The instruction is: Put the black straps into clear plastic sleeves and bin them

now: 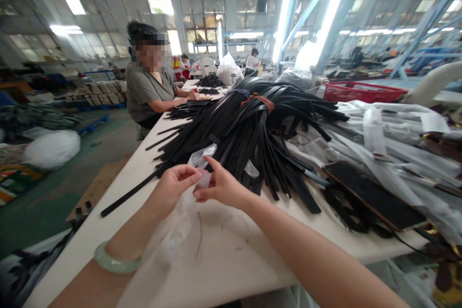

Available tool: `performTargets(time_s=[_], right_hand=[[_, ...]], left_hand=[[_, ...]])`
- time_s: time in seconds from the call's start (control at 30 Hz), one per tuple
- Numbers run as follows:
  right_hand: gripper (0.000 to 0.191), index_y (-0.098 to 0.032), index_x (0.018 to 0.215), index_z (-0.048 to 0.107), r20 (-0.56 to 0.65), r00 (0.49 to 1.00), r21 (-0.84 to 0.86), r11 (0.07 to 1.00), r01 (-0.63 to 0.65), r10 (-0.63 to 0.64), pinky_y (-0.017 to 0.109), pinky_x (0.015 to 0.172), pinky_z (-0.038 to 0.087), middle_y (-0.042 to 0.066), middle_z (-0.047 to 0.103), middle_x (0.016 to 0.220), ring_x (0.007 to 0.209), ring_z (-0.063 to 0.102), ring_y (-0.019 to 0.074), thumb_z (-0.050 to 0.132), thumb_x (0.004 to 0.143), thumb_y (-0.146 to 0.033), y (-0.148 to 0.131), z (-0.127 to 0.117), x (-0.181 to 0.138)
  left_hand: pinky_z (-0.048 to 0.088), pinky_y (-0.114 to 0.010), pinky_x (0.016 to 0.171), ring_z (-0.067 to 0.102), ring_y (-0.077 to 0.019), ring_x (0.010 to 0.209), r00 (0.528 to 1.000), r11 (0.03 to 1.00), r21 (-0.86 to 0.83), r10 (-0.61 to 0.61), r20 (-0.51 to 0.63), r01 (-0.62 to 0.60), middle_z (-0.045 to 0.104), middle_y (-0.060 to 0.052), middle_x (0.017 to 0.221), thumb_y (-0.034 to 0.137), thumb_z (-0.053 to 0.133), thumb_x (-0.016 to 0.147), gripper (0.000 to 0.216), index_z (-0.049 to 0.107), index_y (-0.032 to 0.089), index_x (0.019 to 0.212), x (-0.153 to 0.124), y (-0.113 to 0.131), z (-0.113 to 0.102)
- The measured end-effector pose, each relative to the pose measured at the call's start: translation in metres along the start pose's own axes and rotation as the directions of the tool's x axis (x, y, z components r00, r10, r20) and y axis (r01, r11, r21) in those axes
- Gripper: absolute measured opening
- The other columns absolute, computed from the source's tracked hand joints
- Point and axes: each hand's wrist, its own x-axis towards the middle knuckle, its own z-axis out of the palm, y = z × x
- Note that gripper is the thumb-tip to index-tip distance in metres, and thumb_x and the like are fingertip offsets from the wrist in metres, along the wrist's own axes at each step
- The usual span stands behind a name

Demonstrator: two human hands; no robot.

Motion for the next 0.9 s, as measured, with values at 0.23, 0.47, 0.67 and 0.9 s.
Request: performTargets(time_s=[0.23,0.47,0.67,0.9], right_hand=[[0.042,-0.012,0.061,0.061,-0.535,0.811,-0.472,0.713,-0.518,0.236,0.018,0.029,0.039,0.006,0.058,0.039,0.03,0.055,0.0133,0.067,0.082,-0.048,-0.027,-0.072,0.005],[0.038,-0.014,0.053,0.054,-0.612,0.773,-0.386,0.789,-0.477,0.169,0.014,0.025,0.034,0.008,0.062,0.042,0.032,0.055,0.0117,0.079,0.072,-0.037,-0.006,-0.088,0.015],[0.029,-0.016,0.059,0.052,-0.574,0.809,-0.221,0.928,-0.299,0.124,0.012,0.025,0.031,0.006,0.063,0.048,0.033,0.05,0.0067,0.072,0.078,-0.026,-0.023,-0.075,0.01],[0.031,-0.018,0.08,0.055,-0.365,0.903,0.135,0.947,0.292,-0.227,0.011,0.043,0.051,0.004,0.074,0.079,0.05,0.062,0.0064,0.081,0.067,-0.027,-0.042,-0.053,-0.001]], left_hand=[[0.047,-0.026,0.066,0.064,-0.0149,0.063,0.972,1.0,-0.005,-0.021,-0.236,0.021,0.069,-0.002,0.065,0.028,0.083,0.056,0.034,0.056,0.015,0.072,0.009,-0.009,-0.008],[0.047,-0.027,0.066,0.065,-0.0152,0.063,0.963,1.0,-0.012,-0.024,-0.267,0.022,0.071,-0.002,0.068,0.027,0.085,0.054,0.044,0.054,0.017,0.084,0.009,-0.01,-0.01],[0.047,-0.025,0.066,0.063,-0.0131,0.062,0.956,1.0,-0.005,0.0,-0.293,-0.002,0.069,0.0,0.066,0.025,0.086,0.053,0.044,0.055,0.016,0.083,0.01,-0.011,-0.013],[0.046,-0.026,0.065,0.064,-0.0146,0.064,0.972,0.995,0.09,-0.01,-0.236,0.032,0.071,-0.003,0.069,0.023,0.083,0.057,0.037,0.06,0.015,0.085,0.009,-0.011,-0.009]])
